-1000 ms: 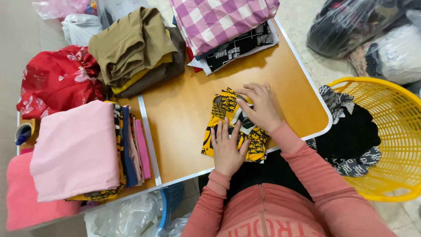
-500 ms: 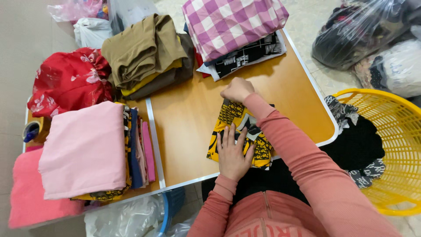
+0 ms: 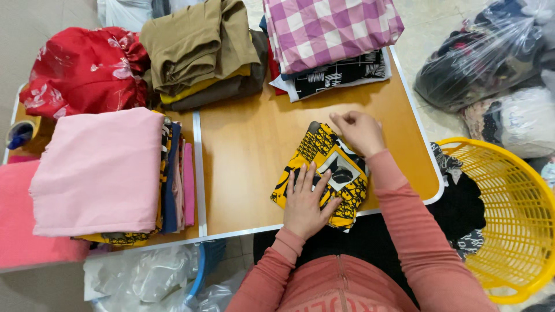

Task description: The person folds several garments on a table, including a pink top, a yellow patterned top, and a black t-shirt with a white bow. Each item is smoothed, folded into a compact rectangle, and placed in a stack. The person also retrieves items from a yellow basket and places them on the table before folding.

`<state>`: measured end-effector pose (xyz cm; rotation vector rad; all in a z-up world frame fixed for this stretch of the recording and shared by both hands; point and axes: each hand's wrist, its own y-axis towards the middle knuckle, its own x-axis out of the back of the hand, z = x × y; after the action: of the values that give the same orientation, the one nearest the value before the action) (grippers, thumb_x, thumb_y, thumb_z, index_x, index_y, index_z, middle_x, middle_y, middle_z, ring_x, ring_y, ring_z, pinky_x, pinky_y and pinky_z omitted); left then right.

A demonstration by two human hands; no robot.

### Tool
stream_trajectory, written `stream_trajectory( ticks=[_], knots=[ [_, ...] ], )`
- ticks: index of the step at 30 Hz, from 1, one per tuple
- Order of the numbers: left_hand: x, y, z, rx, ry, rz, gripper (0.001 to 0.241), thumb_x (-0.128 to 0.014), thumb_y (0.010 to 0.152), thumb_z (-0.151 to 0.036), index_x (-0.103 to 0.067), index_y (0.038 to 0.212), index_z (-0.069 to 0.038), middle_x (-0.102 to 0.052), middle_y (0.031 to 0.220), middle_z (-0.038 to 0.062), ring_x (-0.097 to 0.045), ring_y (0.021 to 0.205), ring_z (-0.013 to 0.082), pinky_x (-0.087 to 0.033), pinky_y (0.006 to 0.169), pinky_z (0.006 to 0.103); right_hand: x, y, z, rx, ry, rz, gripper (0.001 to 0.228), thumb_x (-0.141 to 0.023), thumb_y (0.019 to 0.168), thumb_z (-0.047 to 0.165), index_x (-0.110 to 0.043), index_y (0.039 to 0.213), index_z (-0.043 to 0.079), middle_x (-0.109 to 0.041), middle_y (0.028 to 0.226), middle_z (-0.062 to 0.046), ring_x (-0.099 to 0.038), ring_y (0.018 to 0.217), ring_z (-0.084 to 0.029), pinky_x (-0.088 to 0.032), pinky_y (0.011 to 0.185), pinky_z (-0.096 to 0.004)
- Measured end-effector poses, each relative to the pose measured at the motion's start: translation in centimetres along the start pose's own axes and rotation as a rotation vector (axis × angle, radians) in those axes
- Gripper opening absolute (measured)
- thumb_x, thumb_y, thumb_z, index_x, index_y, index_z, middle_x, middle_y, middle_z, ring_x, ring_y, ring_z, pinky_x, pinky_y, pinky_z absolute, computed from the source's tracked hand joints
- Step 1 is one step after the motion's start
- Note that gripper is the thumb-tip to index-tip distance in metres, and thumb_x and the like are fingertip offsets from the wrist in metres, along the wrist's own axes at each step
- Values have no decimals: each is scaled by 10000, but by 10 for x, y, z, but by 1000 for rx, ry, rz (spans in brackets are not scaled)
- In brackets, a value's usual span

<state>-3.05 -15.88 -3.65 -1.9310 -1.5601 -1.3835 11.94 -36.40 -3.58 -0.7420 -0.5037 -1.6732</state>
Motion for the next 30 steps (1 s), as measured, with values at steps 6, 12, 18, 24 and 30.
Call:
stream_trajectory(
  ticks=[6, 12, 18, 24, 30],
  knots=[
    [0, -2, 3, 1, -12, 36, 807, -736, 811, -586, -553, 1479, -171, -408, 1588, 220, -313, 1504, 406, -125, 1244, 564, -1, -41, -20, 230, -123, -3, 443, -778, 825, 515, -796, 948, 90, -746, 872, -107, -730, 808, -272, -546, 776, -396],
    [4, 5, 10, -42, -23, 83, 769, -752, 808, -543, -560, 1480, -220, -413, 1603, 181, -314, 1518, 372, -117, 1256, 571, -8, -64, -33, 199, -152, -210, 352, -797, 856, 436, -768, 802, 90, -726, 746, -65, -686, 726, -255, -444, 727, -416],
    [43, 21, 44, -173, 58, 73, 710, -796, 765, -332, -581, 1429, -204, -353, 1582, 247, -269, 1483, 419, -85, 1178, 637, 8, -95, -45, 261, -213, -413, 233, -756, 919, 349, -776, 1007, 133, -731, 960, -43, -637, 995, -260, -369, 979, -486],
    [64, 4, 52, 7, 12, -93, 511, -724, 898, -202, -625, 1399, -191, -431, 1612, 143, -321, 1545, 367, -179, 1281, 589, 18, -122, -46, 344, -124, -419, 350, -689, 1006, 346, -676, 1256, 100, -661, 1205, -108, -579, 1211, -283, -282, 1168, -558],
    [27, 3, 26, 151, -24, -130, 517, -712, 933, -336, -616, 1409, -158, -419, 1572, 197, -333, 1468, 405, -184, 1219, 593, -12, -127, -18, 373, -6, -303, 488, -669, 987, 378, -596, 1371, 85, -611, 1292, -117, -529, 1244, -313, -323, 1087, -506]
  ],
)
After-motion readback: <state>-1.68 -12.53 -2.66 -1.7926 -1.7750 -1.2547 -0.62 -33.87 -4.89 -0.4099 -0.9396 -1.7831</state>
